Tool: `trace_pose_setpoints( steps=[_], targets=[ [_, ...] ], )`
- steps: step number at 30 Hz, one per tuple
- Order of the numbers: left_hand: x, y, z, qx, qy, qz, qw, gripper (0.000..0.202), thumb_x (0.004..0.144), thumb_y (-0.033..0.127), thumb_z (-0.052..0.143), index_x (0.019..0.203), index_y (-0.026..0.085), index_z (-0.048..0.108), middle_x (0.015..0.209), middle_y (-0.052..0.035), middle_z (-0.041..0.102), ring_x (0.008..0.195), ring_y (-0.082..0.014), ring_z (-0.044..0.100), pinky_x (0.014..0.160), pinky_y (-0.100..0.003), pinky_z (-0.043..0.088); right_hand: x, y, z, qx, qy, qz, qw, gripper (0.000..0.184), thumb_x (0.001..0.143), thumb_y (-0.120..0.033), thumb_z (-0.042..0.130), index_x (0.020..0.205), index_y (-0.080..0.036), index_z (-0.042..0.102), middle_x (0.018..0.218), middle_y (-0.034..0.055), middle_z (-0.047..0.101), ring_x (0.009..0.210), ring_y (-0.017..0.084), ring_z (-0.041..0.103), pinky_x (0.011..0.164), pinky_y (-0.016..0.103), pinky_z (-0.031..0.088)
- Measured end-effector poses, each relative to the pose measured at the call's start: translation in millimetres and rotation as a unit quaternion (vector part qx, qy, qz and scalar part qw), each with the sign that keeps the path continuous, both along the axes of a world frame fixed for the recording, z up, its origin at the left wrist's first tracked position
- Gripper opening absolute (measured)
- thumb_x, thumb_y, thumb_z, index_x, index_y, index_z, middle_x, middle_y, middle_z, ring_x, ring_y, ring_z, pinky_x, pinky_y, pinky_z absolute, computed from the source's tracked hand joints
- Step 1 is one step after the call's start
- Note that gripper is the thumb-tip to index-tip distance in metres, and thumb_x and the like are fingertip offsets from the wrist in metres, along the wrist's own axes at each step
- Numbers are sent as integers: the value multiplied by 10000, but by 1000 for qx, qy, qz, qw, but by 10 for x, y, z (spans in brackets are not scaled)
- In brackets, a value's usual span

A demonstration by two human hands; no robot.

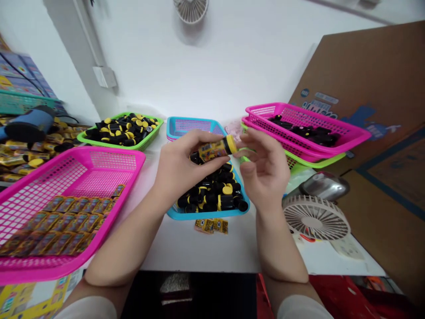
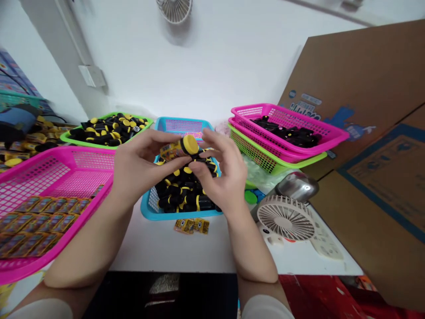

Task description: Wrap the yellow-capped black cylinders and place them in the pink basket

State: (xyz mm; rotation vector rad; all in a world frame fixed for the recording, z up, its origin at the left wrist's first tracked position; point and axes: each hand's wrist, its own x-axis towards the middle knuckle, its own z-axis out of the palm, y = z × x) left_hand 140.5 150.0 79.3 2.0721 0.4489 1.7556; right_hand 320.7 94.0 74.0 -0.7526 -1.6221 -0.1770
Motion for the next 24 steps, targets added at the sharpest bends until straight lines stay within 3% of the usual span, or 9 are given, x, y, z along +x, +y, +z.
trace_pose_setpoints(
  steps=[2, 5, 10, 13, 15, 17, 21, 24],
  targets=[
    [21, -20, 19, -77, -42, -37, 995, 408, 781, 241, 931, 1122, 220, 707, 1086, -34, 822, 997, -196, 822, 903, -311, 690, -31, -6, 8, 47, -113, -45, 991, 506, 1002, -461, 748, 1461, -295, 616, 1404, 110, 712, 1314, 284, 702, 1038, 467, 669],
    [30, -51, 51, -159, -63, -81, 982, 573, 753, 264, 942, 1225, 245, 618, 1038, -28, 807, 905, -202, 828, 802, -312, 702, -104, 3, -6, 89, -185, -110, 973, 703, 952, -269, 788, 1580, -256, 476, 1453, 140, 669, 1388, 299, 644, 1161, 511, 603],
    [-23, -63, 103, -270, -3, -202, 941, 812, 759, 273, 895, 1436, 300, 447, 883, 36, 770, 690, -171, 783, 586, -268, 621, -222, 37, -89, 128, -165, -141, 968, 685, 898, -126, 672, 1542, -268, 487, 1306, 112, 687, 1251, 292, 687, 1085, 505, 622],
    [-66, -62, 139, -339, 98, -290, 890, 772, 813, 249, 789, 1478, 269, 398, 733, 83, 699, 598, -152, 737, 499, -235, 531, -282, 36, -141, 121, -169, -104, 973, 692, 859, -134, 635, 1523, -260, 488, 1278, 112, 692, 1216, 299, 696, 1025, 508, 640],
    [-65, -68, 147, -361, 129, -312, 869, 745, 830, 240, 717, 1492, 241, 377, 688, 91, 671, 611, -158, 734, 499, -235, 515, -307, 35, -162, 116, -174, -95, 973, 685, 856, -151, 646, 1515, -252, 489, 1286, 121, 692, 1218, 306, 696, 1012, 510, 643],
    [-32, -83, 133, -356, 126, -287, 881, 806, 808, 208, 675, 1530, 219, 319, 648, 111, 616, 592, -160, 707, 495, -247, 499, -314, 41, -173, 118, -189, -106, 969, 651, 876, -161, 685, 1497, -234, 506, 1272, 130, 694, 1211, 303, 697, 1024, 496, 637],
    [76, -126, 57, -277, 74, -160, 944, 926, 745, 112, 638, 1561, 170, 206, 614, 142, 467, 483, -122, 553, 444, -252, 397, -298, 68, -185, 148, -223, -150, 952, 589, 936, -140, 655, 1507, -212, 532, 1201, 126, 708, 1158, 293, 714, 1016, 472, 632],
    [101, -151, 31, -244, 49, -165, 954, 892, 740, 120, 626, 1520, 167, 197, 602, 149, 414, 464, -105, 490, 431, -239, 342, -283, 69, -191, 168, -214, -145, 951, 580, 959, -137, 622, 1528, -220, 545, 1219, 121, 733, 1165, 300, 726, 1014, 481, 639]
  ],
)
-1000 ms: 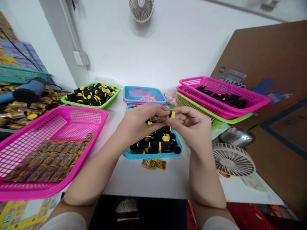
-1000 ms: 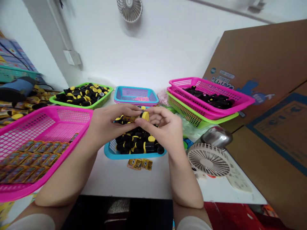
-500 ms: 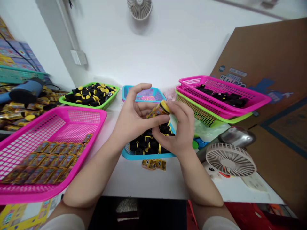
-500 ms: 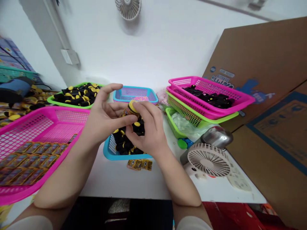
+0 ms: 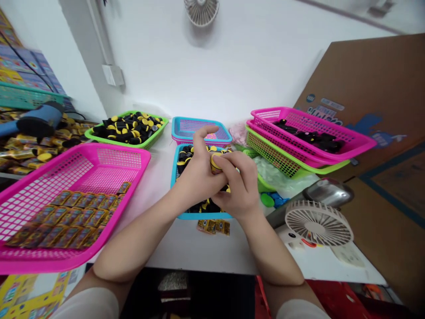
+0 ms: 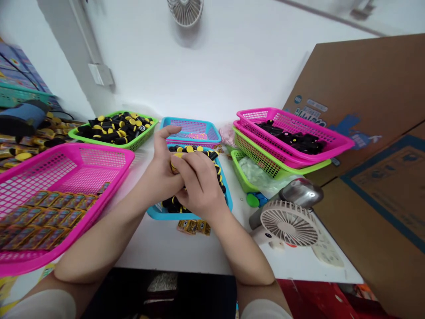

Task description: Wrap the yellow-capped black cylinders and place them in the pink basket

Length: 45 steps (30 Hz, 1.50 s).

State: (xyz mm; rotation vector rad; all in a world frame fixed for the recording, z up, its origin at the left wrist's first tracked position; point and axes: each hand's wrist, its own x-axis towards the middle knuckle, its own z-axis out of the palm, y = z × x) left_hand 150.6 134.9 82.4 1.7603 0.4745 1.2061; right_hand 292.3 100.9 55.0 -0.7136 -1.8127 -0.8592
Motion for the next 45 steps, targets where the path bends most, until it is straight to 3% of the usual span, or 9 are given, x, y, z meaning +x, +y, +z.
trace_pose_setpoints(
  steps=[8, 10, 15, 18, 24, 28, 34, 38, 45],
  targets=[
    [-147, 25, 88, -54, 46, -163, 984, 844, 770, 172, 630, 1516, 263, 246, 606, 148, 465, 440, -84, 466, 419, -229, 340, 55, -71, 94, -13, -8, 71, 997, 537, 945, -204, 763, 1459, -197, 610, 1192, 113, 791, 1144, 276, 754, 1040, 433, 642],
    [-115, 26, 53, -34, 44, -138, 989, 804, 771, 160, 632, 1479, 280, 269, 604, 146, 461, 454, -93, 491, 430, -237, 347, 71, -69, 101, -10, -15, 60, 998, 530, 962, -220, 742, 1473, -209, 601, 1175, 111, 792, 1147, 288, 750, 1042, 461, 639],
    [84, -48, -110, 69, -22, 58, 996, 777, 808, 116, 638, 1453, 277, 234, 632, 132, 468, 547, -125, 576, 504, -262, 401, 102, -36, 73, 16, -33, 44, 998, 403, 1047, -243, 610, 1448, -205, 621, 1149, 112, 783, 1117, 277, 730, 1145, 568, 600],
    [121, -84, -141, 99, -42, 80, 991, 757, 872, 165, 658, 1475, 293, 219, 625, 138, 430, 512, -106, 533, 489, -248, 367, 109, -13, 73, 21, -24, 61, 998, 376, 1063, -245, 581, 1434, -221, 630, 1159, 95, 794, 1109, 262, 733, 1178, 585, 587],
    [-132, -48, 40, 44, 24, -89, 995, 835, 793, 185, 723, 1477, 339, 269, 684, 122, 587, 547, -126, 633, 473, -237, 453, 162, -60, 103, 18, -69, 52, 996, 258, 1076, -320, 577, 1304, -300, 693, 1165, 29, 829, 1115, 231, 770, 1169, 547, 614],
    [-250, -61, 126, -18, 54, -176, 983, 990, 751, 179, 773, 1536, 378, 203, 689, 132, 619, 518, -139, 646, 455, -248, 469, 193, -163, 126, 2, -110, 25, 994, 231, 1022, -187, 665, 1179, -346, 726, 1195, -28, 828, 1127, 203, 754, 1238, 540, 571],
    [-185, -203, 81, 42, 13, -43, 998, 970, 789, 167, 772, 1558, 376, 219, 657, 130, 511, 514, -119, 568, 488, -265, 439, 141, -265, 171, 38, -61, 22, 997, 245, 955, -165, 767, 1184, -251, 746, 1122, 45, 758, 1090, 241, 697, 1246, 584, 560],
    [-137, -310, 64, 41, -6, -4, 999, 921, 789, 151, 749, 1512, 393, 233, 697, 119, 529, 556, -133, 563, 523, -284, 416, 177, -322, 184, 13, -81, 0, 997, 259, 998, -163, 692, 1175, -349, 728, 1149, -10, 758, 1096, 223, 721, 1266, 595, 545],
    [-324, -280, 119, -39, 81, -250, 964, 969, 784, 133, 746, 1539, 468, 239, 654, 153, 562, 494, -124, 608, 470, -237, 498, 257, -427, 225, -29, -130, 102, 986, 239, 1116, -169, 498, 1160, -271, 710, 1219, -26, 806, 1283, 151, 735, 1399, 459, 385]
  ],
)
